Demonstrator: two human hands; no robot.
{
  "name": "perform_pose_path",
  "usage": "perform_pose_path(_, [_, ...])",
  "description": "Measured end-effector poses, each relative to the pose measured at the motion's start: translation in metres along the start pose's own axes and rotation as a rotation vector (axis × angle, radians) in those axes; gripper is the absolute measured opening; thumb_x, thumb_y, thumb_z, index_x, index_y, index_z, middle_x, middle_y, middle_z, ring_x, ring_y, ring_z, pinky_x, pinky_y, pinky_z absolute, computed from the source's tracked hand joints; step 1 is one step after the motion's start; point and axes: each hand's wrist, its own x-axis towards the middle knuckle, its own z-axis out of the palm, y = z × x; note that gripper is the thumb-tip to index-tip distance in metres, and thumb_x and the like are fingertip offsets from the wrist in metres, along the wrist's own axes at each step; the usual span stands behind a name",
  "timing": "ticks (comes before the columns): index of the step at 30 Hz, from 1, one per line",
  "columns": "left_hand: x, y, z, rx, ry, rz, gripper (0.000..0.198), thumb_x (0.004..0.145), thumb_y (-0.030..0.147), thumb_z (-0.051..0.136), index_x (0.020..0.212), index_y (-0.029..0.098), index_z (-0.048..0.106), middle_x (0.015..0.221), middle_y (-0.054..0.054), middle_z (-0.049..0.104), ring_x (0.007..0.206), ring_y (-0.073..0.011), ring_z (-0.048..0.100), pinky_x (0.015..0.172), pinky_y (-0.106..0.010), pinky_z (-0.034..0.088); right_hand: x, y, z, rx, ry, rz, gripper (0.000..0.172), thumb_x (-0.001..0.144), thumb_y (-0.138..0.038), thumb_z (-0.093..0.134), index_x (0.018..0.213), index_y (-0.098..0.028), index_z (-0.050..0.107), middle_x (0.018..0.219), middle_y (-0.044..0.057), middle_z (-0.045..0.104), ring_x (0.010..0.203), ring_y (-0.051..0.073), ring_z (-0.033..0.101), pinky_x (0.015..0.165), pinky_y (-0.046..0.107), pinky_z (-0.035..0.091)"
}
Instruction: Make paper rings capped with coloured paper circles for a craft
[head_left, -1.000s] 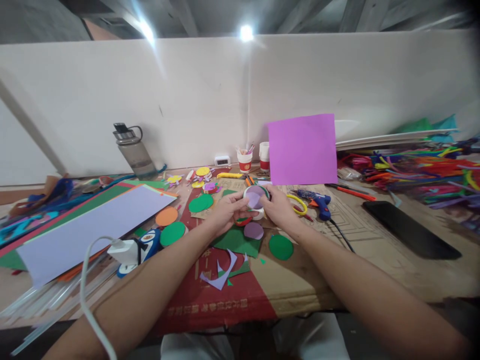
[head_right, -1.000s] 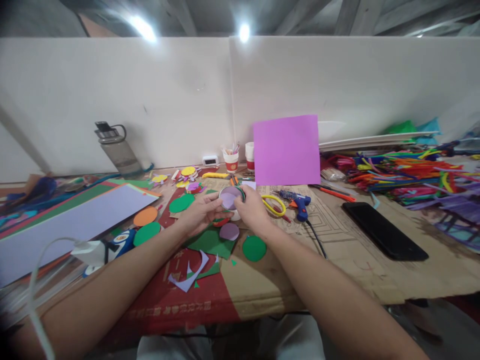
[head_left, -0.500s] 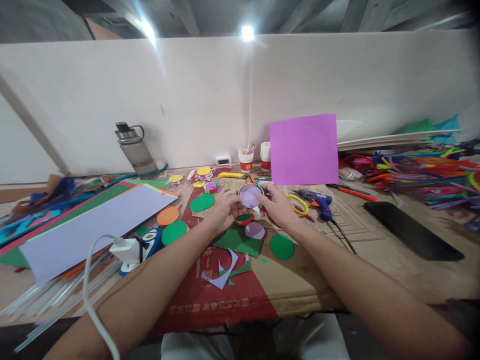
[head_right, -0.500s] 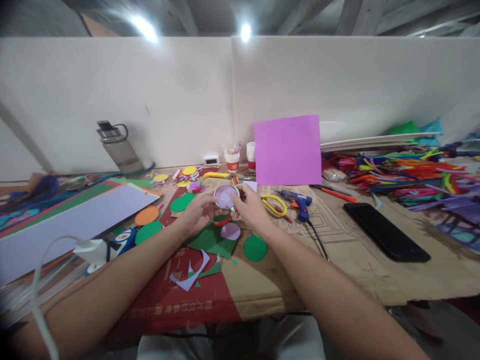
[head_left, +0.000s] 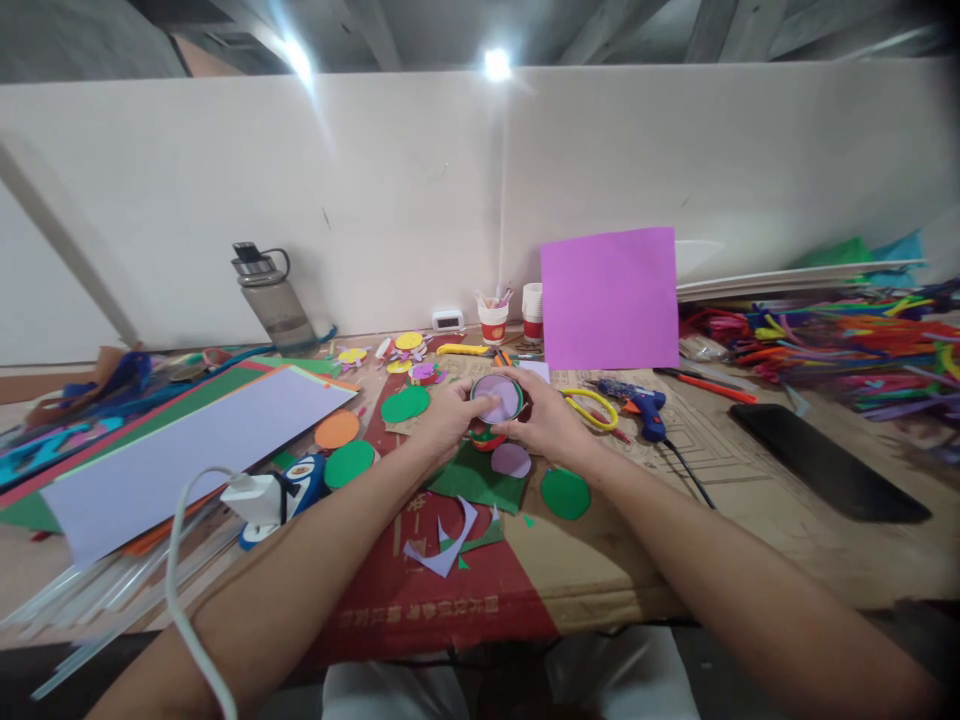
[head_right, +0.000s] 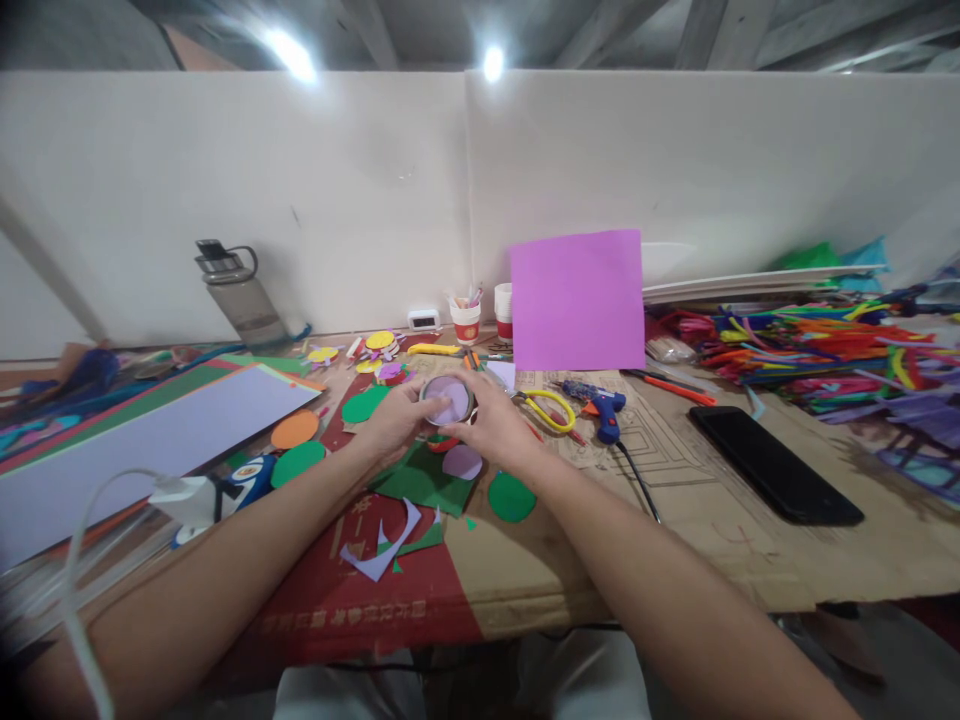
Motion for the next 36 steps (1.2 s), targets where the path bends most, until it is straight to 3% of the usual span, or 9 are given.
perform_pose_path(6, [0.0,0.002,0.001,-0.305,-0.065,-0.075,0.031,0.078,0.043,0.065,0.088,0.013,0.065,0.071,-0.004,0.066,0.055,-0.014,0.06,0.046,-0.024,0.046,0.004,-0.005,-0.001,0.096,0.109,0.113,0.062,0.065,-0.029,0.079,0.121,-0.017,0.057,0.122,0.011,0.062,0.11,0.024,0.058,0.094,0.04,0.046])
perform_pose_path(11, [-0.001,0.007,-0.001,-0.342,-0.139,-0.163,0.039,0.09,0.047,0.05,0.081,0.012,0.065,0.072,-0.01,0.069,0.061,-0.0178,0.066,0.05,-0.026,0.049,0.005,-0.003,-0.003,0.229,0.097,0.289,0.049,0.074,-0.045,0.067,0.114,-0.017,0.06,0.102,0.006,0.068,0.087,0.02,0.061,0.078,0.034,0.049])
perform_pose_path(15, [-0.001,0.007,-0.002,-0.353,-0.169,-0.157,0.04,0.09,0.049,0.051,0.081,0.012,0.065,0.07,-0.01,0.069,0.062,-0.0186,0.067,0.052,-0.026,0.05,0.005,0.001,-0.002,0.249,0.074,0.311,0.05,0.076,-0.047,0.065,0.115,-0.016,0.06,0.099,0.006,0.068,0.084,0.019,0.06,0.076,0.034,0.049])
perform_pose_path(21, [0.001,0.003,-0.002,-0.365,-0.127,-0.136,0.035,0.087,0.048,0.057,0.076,0.015,0.06,0.059,-0.003,0.061,0.058,-0.0172,0.064,0.049,-0.025,0.05,0.006,-0.002,0.001,0.271,0.114,0.182,0.061,0.065,-0.031,0.076,0.122,-0.021,0.056,0.12,0.008,0.064,0.107,0.023,0.06,0.095,0.04,0.046])
perform_pose_path(26, [0.001,0.0,-0.002,-0.331,-0.115,-0.075,0.025,0.081,0.038,0.067,0.086,0.013,0.063,0.072,-0.006,0.067,0.062,-0.0172,0.065,0.051,-0.027,0.052,0.005,0.003,-0.001,0.15,0.139,0.086,0.066,0.066,-0.025,0.076,0.129,-0.024,0.054,0.136,0.008,0.055,0.128,0.025,0.049,0.109,0.043,0.036])
perform_pose_path(29, [-0.001,-0.001,-0.001,-0.296,-0.095,-0.027,0.03,0.075,0.038,0.074,0.086,0.012,0.064,0.075,-0.007,0.068,0.062,-0.0162,0.066,0.054,-0.027,0.055,0.004,0.006,-0.001,0.104,0.133,0.041,0.067,0.068,-0.02,0.073,0.132,-0.024,0.051,0.139,0.009,0.053,0.131,0.024,0.046,0.112,0.042,0.033])
perform_pose_path(32, [-0.002,0.0,0.001,-0.268,-0.067,0.025,0.035,0.07,0.04,0.079,0.084,0.011,0.064,0.075,-0.006,0.068,0.064,-0.0157,0.066,0.055,-0.026,0.055,0.003,0.005,0.0,0.107,0.138,0.048,0.069,0.07,-0.02,0.071,0.135,-0.023,0.047,0.136,0.01,0.053,0.126,0.024,0.049,0.107,0.042,0.038])
perform_pose_path(36, [-0.003,0.002,0.003,-0.259,-0.009,0.05,0.035,0.071,0.04,0.078,0.086,0.011,0.065,0.078,-0.006,0.069,0.066,-0.0156,0.068,0.055,-0.024,0.055,0.002,0.0,0.001,0.141,0.167,0.144,0.071,0.072,-0.026,0.07,0.137,-0.023,0.041,0.118,0.009,0.058,0.096,0.021,0.059,0.085,0.038,0.05])
